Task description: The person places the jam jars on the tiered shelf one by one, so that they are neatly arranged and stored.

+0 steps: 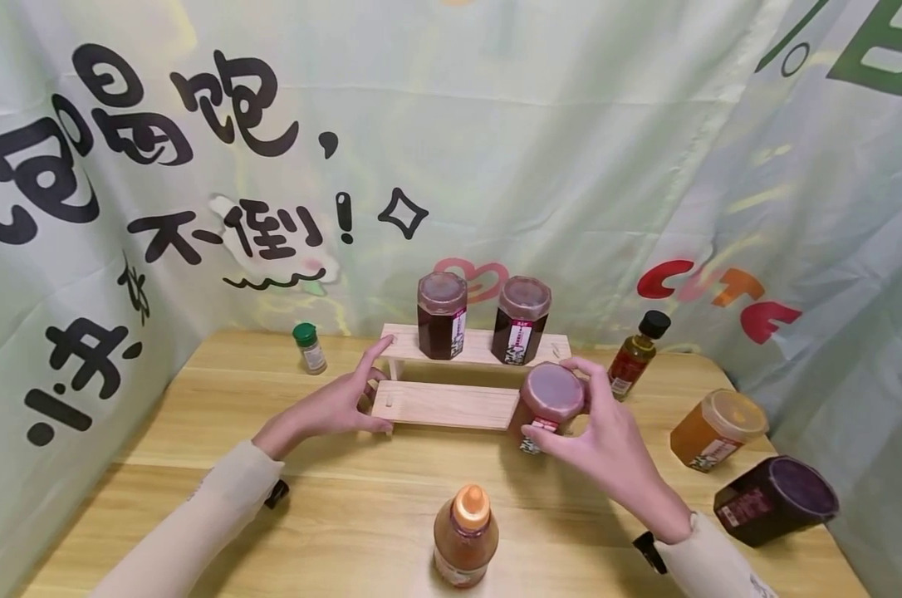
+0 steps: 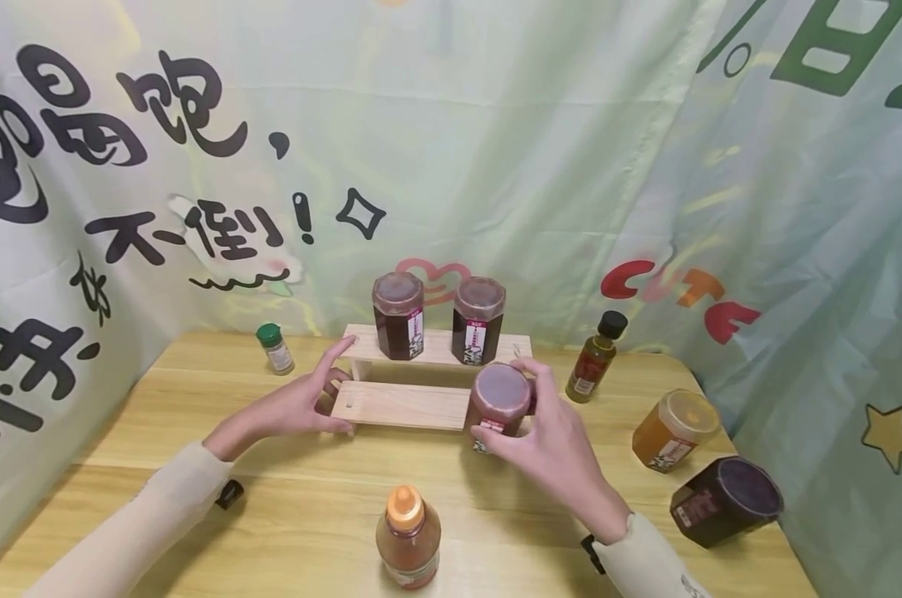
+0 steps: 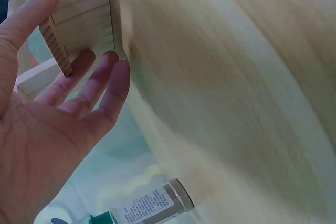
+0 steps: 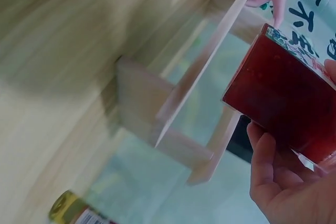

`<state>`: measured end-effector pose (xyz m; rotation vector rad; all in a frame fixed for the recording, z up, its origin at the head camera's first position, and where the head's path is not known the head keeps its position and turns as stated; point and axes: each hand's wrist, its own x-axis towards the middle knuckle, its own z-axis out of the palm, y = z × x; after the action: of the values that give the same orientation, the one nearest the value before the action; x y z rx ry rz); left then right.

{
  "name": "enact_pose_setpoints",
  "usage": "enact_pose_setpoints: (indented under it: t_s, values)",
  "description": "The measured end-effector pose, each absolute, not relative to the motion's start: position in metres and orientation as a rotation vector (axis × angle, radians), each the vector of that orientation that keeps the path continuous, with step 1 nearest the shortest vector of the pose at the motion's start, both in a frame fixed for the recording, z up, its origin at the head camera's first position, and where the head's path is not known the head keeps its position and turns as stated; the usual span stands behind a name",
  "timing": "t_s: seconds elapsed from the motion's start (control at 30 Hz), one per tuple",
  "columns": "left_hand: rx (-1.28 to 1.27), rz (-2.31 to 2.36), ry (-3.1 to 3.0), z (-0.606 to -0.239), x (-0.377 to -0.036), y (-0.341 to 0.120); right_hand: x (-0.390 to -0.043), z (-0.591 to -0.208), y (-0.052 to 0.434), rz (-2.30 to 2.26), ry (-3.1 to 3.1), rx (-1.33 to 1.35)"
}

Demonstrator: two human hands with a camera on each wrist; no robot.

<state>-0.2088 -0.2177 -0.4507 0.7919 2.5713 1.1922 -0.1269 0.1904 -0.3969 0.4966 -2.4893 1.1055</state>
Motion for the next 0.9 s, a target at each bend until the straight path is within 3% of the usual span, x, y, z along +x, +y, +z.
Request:
enact_pose_setpoints:
  t_s: [0.9]
  values:
    - [0.794,1.193,2.584,-0.45,-0.206,-0.219,-0.156,-0.405,0.108,1.251,-2.501,0.694]
